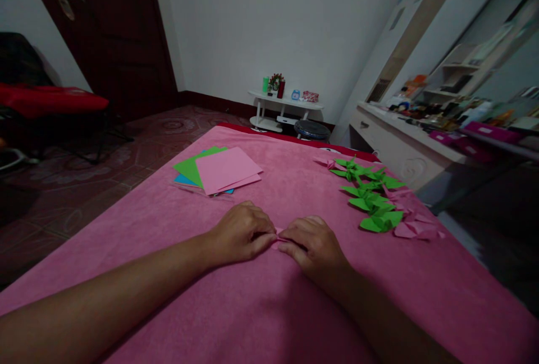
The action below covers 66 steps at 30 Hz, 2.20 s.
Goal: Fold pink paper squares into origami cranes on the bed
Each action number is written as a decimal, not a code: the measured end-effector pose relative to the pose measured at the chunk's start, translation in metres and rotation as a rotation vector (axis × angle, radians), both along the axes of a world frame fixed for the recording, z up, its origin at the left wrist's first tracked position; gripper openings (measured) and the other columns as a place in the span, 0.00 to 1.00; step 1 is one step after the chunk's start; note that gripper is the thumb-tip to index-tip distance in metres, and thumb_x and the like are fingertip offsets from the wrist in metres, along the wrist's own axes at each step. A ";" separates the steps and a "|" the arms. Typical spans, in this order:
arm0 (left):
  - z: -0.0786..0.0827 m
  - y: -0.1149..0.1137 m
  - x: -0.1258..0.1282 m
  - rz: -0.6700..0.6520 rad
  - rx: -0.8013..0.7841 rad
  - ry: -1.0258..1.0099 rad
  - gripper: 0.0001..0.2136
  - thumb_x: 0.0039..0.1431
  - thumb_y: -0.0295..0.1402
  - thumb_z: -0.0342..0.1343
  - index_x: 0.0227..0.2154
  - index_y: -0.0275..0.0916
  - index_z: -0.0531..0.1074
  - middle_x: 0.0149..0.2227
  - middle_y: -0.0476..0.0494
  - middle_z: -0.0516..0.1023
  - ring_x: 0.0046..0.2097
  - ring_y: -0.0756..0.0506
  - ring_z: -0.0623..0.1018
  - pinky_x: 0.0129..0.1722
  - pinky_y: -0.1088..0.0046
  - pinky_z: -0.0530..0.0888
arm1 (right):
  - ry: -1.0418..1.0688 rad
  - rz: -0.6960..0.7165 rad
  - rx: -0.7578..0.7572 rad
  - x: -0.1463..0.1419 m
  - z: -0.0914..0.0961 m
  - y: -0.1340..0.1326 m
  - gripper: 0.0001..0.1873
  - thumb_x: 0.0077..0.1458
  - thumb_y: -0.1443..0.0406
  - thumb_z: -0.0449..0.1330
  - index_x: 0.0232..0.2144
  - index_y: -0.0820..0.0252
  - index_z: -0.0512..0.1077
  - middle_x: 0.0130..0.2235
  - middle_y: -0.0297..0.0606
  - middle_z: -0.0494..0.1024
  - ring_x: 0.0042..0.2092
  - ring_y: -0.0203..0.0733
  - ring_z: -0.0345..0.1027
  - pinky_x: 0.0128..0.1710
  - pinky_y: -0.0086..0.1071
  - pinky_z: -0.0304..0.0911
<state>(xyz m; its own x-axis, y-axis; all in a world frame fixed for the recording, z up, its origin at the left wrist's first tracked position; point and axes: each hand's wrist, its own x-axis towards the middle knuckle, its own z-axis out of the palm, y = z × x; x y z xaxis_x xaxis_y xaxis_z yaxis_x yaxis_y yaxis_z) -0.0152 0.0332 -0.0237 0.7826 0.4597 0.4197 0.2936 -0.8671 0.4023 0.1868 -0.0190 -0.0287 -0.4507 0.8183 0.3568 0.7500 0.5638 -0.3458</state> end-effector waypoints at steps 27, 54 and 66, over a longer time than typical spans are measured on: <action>-0.017 0.000 0.002 0.151 -0.375 -0.132 0.08 0.48 0.25 0.53 0.25 0.37 0.77 0.34 0.47 0.78 0.30 0.52 0.74 0.26 0.79 0.67 | 0.226 -0.217 -0.144 -0.011 -0.009 0.000 0.07 0.45 0.73 0.56 0.20 0.59 0.67 0.26 0.34 0.67 0.28 0.35 0.62 0.29 0.28 0.57; -0.013 0.003 0.012 0.275 -0.418 -0.039 0.06 0.42 0.26 0.53 0.19 0.36 0.74 0.31 0.49 0.76 0.29 0.52 0.72 0.25 0.79 0.65 | 0.134 -0.324 -0.185 -0.017 -0.006 0.009 0.07 0.42 0.73 0.55 0.16 0.60 0.67 0.25 0.33 0.68 0.26 0.34 0.63 0.26 0.26 0.55; -0.014 0.007 0.006 0.220 -0.390 -0.020 0.04 0.43 0.26 0.55 0.17 0.35 0.71 0.30 0.48 0.72 0.29 0.53 0.69 0.26 0.80 0.62 | 0.122 -0.267 -0.224 -0.010 -0.004 0.002 0.06 0.48 0.70 0.58 0.21 0.60 0.70 0.28 0.34 0.67 0.30 0.36 0.62 0.31 0.28 0.55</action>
